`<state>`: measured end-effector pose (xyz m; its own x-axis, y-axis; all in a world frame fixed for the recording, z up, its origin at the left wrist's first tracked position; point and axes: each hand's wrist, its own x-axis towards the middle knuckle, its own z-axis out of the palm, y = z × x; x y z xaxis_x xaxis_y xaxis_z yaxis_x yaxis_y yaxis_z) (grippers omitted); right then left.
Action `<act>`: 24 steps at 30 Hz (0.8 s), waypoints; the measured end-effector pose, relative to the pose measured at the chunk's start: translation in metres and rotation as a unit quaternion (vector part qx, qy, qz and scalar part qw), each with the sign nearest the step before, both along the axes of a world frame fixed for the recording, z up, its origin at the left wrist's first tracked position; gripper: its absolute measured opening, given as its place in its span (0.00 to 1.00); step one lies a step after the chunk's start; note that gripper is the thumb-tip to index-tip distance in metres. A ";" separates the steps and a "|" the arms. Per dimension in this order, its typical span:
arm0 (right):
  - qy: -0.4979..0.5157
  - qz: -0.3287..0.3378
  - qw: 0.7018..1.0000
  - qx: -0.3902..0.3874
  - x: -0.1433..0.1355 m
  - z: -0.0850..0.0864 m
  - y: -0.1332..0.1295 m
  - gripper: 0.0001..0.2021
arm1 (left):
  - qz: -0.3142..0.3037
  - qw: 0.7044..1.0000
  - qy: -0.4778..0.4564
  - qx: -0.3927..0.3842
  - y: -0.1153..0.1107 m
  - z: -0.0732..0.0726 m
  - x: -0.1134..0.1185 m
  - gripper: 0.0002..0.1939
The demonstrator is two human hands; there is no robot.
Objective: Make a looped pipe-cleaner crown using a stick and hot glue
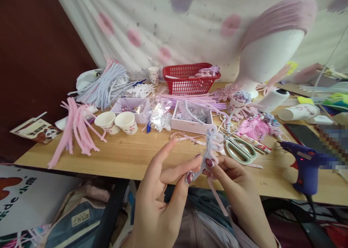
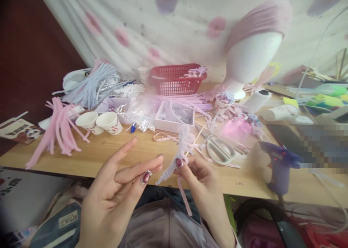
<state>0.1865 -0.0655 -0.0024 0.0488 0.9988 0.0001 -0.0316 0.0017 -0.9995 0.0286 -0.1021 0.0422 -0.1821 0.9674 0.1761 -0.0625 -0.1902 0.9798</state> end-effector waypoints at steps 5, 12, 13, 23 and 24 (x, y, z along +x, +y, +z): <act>-0.034 0.014 0.999 0.017 0.003 -0.005 -0.003 0.15 | -0.005 0.996 0.060 0.070 -0.004 0.000 0.002 0.27; -0.036 0.002 0.999 0.012 0.001 -0.006 -0.002 0.17 | -0.009 0.993 0.081 0.089 -0.009 0.000 0.004 0.31; -0.036 -0.003 0.999 0.009 0.001 -0.006 -0.002 0.17 | -0.011 0.992 0.082 0.091 -0.009 0.001 0.004 0.31; -0.024 -0.008 1.000 -0.018 0.001 -0.009 -0.004 0.15 | -0.045 0.998 0.030 0.045 -0.012 0.007 0.001 0.27; -0.026 -0.008 1.000 -0.014 0.002 -0.009 -0.004 0.14 | -0.050 0.998 0.019 0.045 -0.012 0.007 0.001 0.26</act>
